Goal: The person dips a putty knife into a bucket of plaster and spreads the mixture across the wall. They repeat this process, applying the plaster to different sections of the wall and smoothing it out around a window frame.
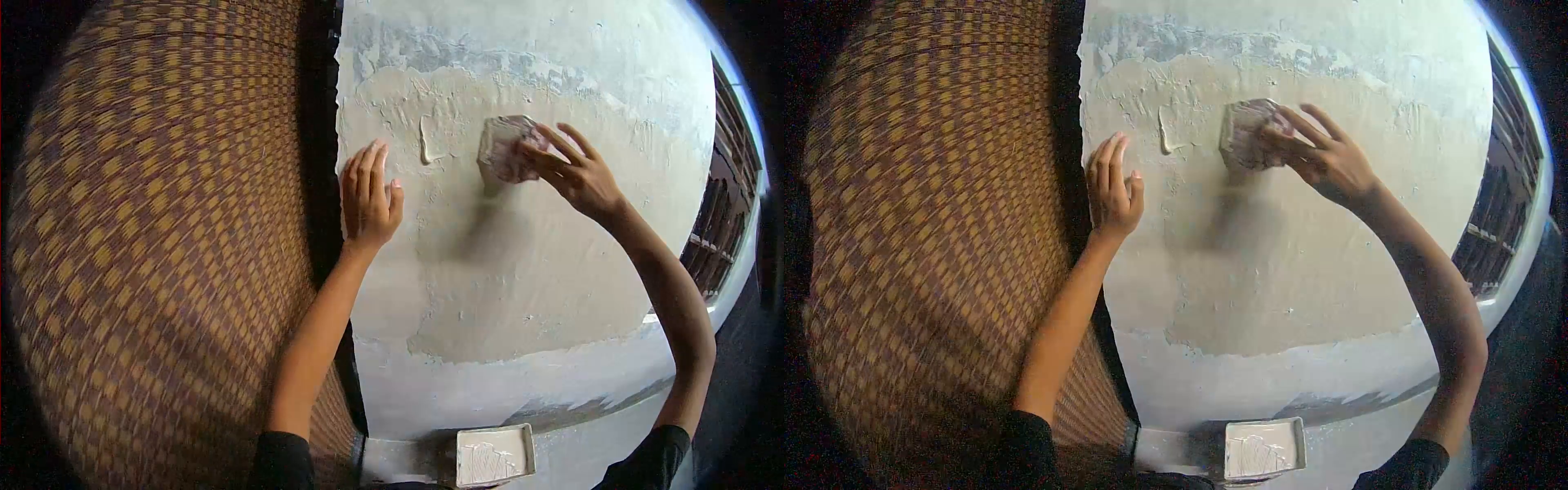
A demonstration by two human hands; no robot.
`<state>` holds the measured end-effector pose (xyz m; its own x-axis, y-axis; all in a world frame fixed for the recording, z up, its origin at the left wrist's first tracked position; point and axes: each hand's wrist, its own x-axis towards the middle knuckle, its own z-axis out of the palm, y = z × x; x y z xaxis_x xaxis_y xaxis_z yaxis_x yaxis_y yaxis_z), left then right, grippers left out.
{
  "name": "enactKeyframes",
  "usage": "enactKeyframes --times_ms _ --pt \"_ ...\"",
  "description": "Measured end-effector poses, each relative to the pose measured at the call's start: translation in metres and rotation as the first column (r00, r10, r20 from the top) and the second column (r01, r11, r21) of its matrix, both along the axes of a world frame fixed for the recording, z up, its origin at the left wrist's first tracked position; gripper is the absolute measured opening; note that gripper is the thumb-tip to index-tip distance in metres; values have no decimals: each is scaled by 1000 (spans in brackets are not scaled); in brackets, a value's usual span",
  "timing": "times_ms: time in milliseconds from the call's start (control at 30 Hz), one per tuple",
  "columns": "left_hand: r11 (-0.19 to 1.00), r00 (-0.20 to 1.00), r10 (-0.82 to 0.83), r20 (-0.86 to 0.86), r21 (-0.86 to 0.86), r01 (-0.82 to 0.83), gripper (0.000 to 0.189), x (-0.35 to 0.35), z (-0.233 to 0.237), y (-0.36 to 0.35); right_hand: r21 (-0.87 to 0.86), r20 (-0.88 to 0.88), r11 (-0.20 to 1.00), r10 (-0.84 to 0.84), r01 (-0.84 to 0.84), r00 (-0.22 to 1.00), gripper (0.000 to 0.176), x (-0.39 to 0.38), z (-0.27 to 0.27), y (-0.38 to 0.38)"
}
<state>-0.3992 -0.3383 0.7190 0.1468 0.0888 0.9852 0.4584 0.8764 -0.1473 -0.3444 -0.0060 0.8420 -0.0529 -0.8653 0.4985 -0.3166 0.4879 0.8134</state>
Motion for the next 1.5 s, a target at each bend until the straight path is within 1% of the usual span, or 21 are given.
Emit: enactKeyframes --times_ms 133,267,367,500,600,633,700,733,800,867,933,1033,1067,1133,1167,1200,1333,1367,1400,1467,1500 --pt "1000 1000 -4 -16 -30 3 50 -4 0 -6 9 -6 999 31 -31 999 39 20 -18 11" --pt "1000 1000 17 24 -12 -17 49 -1 -2 -4 -112 -116 992 35 -48 993 28 39 -27 -27" --pt "1000 999 13 47 -7 -13 48 0 -3 -5 -382 -111 856 333 -349 936 25 31 -35 -64" --pt "1000 999 -6 53 -24 7 48 -2 -5 -7 -604 -107 685 437 -408 893 40 13 -41 -102" --pt "1000 999 -19 47 -22 20 49 -5 -7 -7 -727 71 619 500 -299 863 46 -2 -40 -121" --pt "999 999 -25 46 -23 26 49 -6 -7 -8 -727 70 620 496 -296 866 46 -8 -39 -124" --pt "1000 999 -26 47 -9 26 50 -9 -8 -7 -805 167 552 560 -216 811 31 -18 -34 -127" --pt "999 998 -31 49 -13 32 50 -11 -9 -7 -808 166 550 557 -212 814 31 -22 -30 -125" --pt "999 998 -30 48 -9 31 51 -13 -9 -5 -888 100 420 577 -190 810 26 -31 -19 -115" --pt "998 998 -52 44 -16 53 50 -12 -9 -3 -903 78 390 562 -181 824 27 -40 -7 -91" --pt "997 997 -73 36 -20 73 50 -11 -9 0 -927 -169 213 501 -310 849 29 -44 0 -67" --pt "999 998 -48 42 -18 49 50 -10 -9 1 -965 -243 -34 485 -260 840 31 -34 -5 -47" --pt "999 998 -46 41 -18 47 50 -10 -9 1 -965 -243 -34 483 -260 841 31 -33 -9 -49" --pt "999 998 -46 37 -19 46 50 -9 -9 2 -939 -308 -79 630 -336 713 32 -30 -24 -52" --pt "999 999 -39 34 -14 39 50 -9 -9 2 -958 -242 -61 695 -280 678 33 -25 -32 -61" --pt "999 999 -33 31 -11 33 49 -9 -9 2 -936 -231 41 680 -351 696 33 -31 -37 -71" --pt "999 998 -49 44 -12 50 49 -7 -9 1 -912 54 342 644 -224 763 26 -25 -60 -116" --pt "999 998 -38 45 -15 39 49 -8 -9 0 -888 61 389 630 -247 774 25 -24 -62 -125" --pt "999 999 -28 47 -18 29 49 -8 -9 -1 -888 125 419 616 -189 778 27 -26 -64 -128" --pt "999 998 -32 47 -16 32 49 -9 -9 0 -842 48 464 571 -274 820 27 -32 -57 -125" --pt "1000 999 -26 43 -15 27 50 -10 -9 -1 -877 41 417 559 -238 828 28 -33 -52 -119"
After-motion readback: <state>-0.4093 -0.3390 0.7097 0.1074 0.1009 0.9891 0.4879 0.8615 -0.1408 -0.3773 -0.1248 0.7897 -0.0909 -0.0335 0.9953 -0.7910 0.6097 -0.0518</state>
